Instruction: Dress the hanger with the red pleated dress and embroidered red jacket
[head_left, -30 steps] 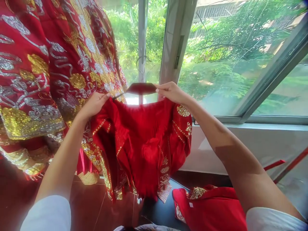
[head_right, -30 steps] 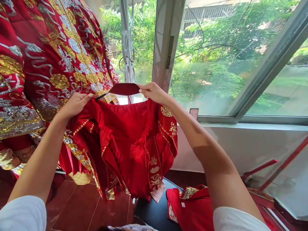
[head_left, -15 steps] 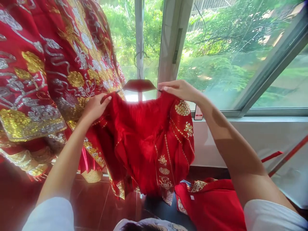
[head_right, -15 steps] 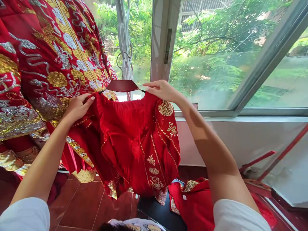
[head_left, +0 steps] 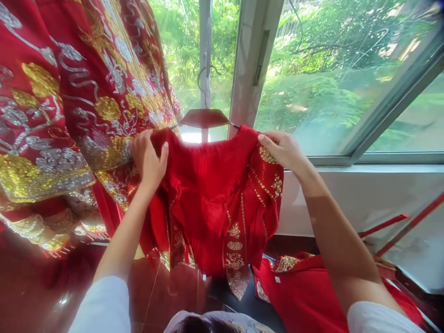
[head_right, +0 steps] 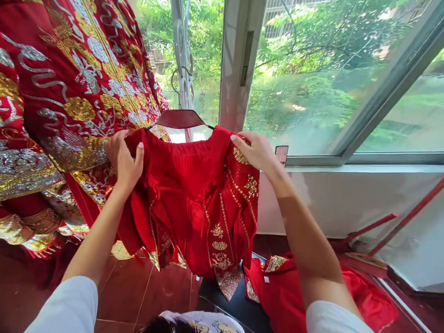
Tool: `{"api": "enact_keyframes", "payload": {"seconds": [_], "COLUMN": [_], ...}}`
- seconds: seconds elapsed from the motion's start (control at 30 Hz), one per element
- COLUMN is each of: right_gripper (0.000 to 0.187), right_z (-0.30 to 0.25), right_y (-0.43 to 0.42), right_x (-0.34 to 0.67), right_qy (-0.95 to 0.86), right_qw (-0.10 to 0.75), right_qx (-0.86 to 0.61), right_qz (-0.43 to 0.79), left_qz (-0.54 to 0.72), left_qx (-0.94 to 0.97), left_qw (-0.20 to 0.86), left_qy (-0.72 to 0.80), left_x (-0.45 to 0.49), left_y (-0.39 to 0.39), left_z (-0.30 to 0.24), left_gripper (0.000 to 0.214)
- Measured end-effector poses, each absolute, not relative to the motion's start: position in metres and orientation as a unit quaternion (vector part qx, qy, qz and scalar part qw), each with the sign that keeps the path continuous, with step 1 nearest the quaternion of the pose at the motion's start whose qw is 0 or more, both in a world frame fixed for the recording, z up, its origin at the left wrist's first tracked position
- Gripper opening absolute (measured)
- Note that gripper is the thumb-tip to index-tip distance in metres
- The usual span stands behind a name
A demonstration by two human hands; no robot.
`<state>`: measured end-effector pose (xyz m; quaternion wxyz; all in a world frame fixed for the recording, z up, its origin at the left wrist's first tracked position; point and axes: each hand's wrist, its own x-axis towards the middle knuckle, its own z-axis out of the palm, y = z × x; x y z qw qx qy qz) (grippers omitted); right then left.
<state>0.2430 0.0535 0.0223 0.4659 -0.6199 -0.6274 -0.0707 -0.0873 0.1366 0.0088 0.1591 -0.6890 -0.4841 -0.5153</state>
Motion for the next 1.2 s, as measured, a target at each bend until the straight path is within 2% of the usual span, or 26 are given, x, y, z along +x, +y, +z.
{"api": "enact_keyframes", "payload": {"seconds": [0.07, 0.13, 0.2, 0.27, 0.37, 0.5, 0.7, 0.77, 0.87, 0.93, 1.0, 1.1, 1.2], "right_gripper": [0.044, 0.052, 0.068, 0.075, 0.060, 0.039, 0.013, 0.010, 0.014, 0.019, 0.026, 0.033, 0.041], "right_z": [0.007, -0.017, -0.042, -0.060, -0.067, -0.055, -0.052, -0.055, -0.056, -0.046, -0.023, 0.027, 0.074], "right_y": [0.033, 0.017, 0.012, 0.015, 0.024, 0.030, 0.069, 0.074, 0.059, 0.040, 0.027, 0.039, 0.091], "right_x": [0.215, 0.180, 0.148, 0.126, 0.105, 0.081, 0.072, 0.075, 0.079, 0.081, 0.085, 0.096, 0.117], "right_qy": [-0.527, -0.468, -0.491, -0.519, -0.568, -0.666, -0.674, -0.680, -0.707, -0.734, -0.740, -0.680, -0.631], "right_qw": [0.501, 0.511, 0.486, 0.468, 0.510, 0.564, 0.583, 0.581, 0.551, 0.500, 0.465, 0.489, 0.507], "right_qx": [-0.656, -0.680, -0.698, -0.702, -0.639, -0.486, -0.453, -0.445, -0.435, -0.451, -0.485, -0.532, -0.560], "right_qz": [-0.202, -0.238, -0.188, -0.138, -0.094, -0.049, 0.023, 0.043, 0.086, 0.092, 0.033, -0.122, -0.175], "left_qz": [-0.505, -0.451, -0.369, -0.304, -0.264, -0.239, -0.211, -0.216, -0.236, -0.265, -0.301, -0.351, -0.395], "left_qx": [-0.669, -0.659, -0.677, -0.705, -0.744, -0.805, -0.852, -0.848, -0.849, -0.843, -0.826, -0.809, -0.795], "left_qw": [0.175, 0.183, 0.171, 0.153, 0.163, 0.186, 0.124, 0.101, 0.035, 0.000, -0.018, -0.054, -0.132], "left_qy": [-0.516, -0.574, -0.614, -0.622, -0.592, -0.510, -0.463, -0.472, -0.471, -0.468, -0.475, -0.469, -0.441], "left_x": [-0.085, -0.084, -0.083, -0.083, -0.081, -0.066, -0.049, -0.050, -0.057, -0.063, -0.069, -0.074, -0.080], "left_y": [0.112, 0.094, 0.086, 0.083, 0.072, 0.048, 0.076, 0.096, 0.119, 0.124, 0.124, 0.119, 0.117], "left_z": [-0.009, -0.030, -0.046, -0.052, -0.041, -0.019, -0.031, -0.035, -0.038, -0.040, -0.044, -0.048, -0.045], "left_gripper": [0.060, 0.067, 0.056, 0.036, 0.025, 0.029, 0.037, 0.035, 0.027, 0.025, 0.026, 0.027, 0.029]}}
